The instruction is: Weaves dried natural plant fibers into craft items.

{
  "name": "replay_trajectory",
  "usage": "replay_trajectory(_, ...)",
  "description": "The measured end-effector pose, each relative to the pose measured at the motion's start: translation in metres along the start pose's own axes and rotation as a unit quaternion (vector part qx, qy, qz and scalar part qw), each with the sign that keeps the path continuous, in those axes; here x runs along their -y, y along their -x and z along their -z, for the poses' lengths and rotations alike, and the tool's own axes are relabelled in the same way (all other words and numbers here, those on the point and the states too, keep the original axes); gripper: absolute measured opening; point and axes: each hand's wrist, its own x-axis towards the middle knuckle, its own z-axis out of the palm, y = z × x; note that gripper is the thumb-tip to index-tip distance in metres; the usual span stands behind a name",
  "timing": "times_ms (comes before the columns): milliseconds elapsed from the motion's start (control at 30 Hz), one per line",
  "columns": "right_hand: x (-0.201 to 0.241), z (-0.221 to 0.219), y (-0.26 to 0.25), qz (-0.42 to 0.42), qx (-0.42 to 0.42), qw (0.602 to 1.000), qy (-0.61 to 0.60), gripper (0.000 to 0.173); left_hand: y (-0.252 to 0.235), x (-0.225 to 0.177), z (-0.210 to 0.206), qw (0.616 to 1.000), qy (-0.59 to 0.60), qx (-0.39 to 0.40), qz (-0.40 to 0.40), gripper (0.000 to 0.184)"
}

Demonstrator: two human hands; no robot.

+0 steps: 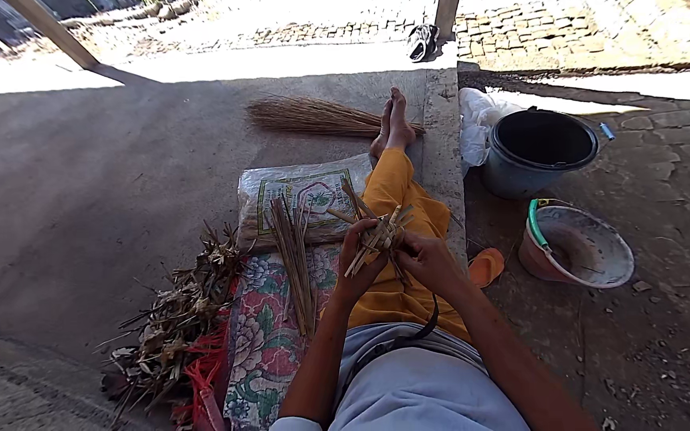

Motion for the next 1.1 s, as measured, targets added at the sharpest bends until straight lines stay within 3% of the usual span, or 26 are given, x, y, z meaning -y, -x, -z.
replay_trajectory(67,0.0,0.006,-0.001,-0.029,0.074,0.996,0.038,0.024,0.001,0.002,0.001,0.998,-0.057,0.02,-0.029,0.061)
replay_trajectory(133,0.0,0.008,0.0,-0.045,0.084,0.995,0.04,0.024,0.001,0.004,0.0,0.996,-0.08,0.03,-0.035,0.057)
replay_trajectory(300,0.004,-0.012,0.001,-0.008,-0.097,0.995,-0.034,0.014,-0.001,0.002,-0.004,1.0,0.003,-0.025,-0.01,0.063)
replay_trajectory(367,0.008,-0.013,0.001,-0.004,-0.108,0.994,-0.025,0.022,-0.001,0.001,-0.006,0.996,0.063,-0.063,0.002,0.065)
replay_trajectory(433,0.008,-0.008,0.003,-0.013,-0.061,0.998,0.013,0.028,-0.004,-0.002,-0.004,0.985,0.128,-0.116,0.025,0.066)
replay_trajectory(500,0.005,0.0,0.002,-0.035,0.033,0.998,0.04,0.023,-0.006,-0.004,0.003,0.974,0.159,-0.154,0.04,0.065)
replay_trajectory(567,0.003,0.011,0.0,-0.067,0.109,0.99,0.064,0.021,-0.007,-0.003,0.008,0.972,0.164,-0.163,0.038,0.064)
replay_trajectory(633,0.003,0.022,-0.001,-0.101,0.129,0.982,0.089,0.021,-0.008,-0.003,0.01,0.973,0.168,-0.152,0.032,0.065)
replay_trajectory(800,0.003,0.032,0.004,-0.056,-0.072,0.995,0.027,0.019,-0.008,-0.006,0.01,0.985,0.14,-0.098,0.031,0.071)
replay_trajectory(867,0.012,0.032,0.006,-0.03,-0.039,0.998,-0.05,0.018,-0.008,-0.006,0.007,0.99,0.11,-0.079,0.023,0.071)
replay_trajectory(967,0.015,0.018,0.004,-0.033,0.084,0.992,-0.094,0.029,-0.007,-0.002,0.0,0.994,0.097,-0.053,0.013,0.072)
replay_trajectory(1100,0.004,0.002,-0.001,-0.056,0.103,0.979,-0.164,0.017,-0.007,-0.002,-0.004,0.989,0.134,-0.05,0.042,0.075)
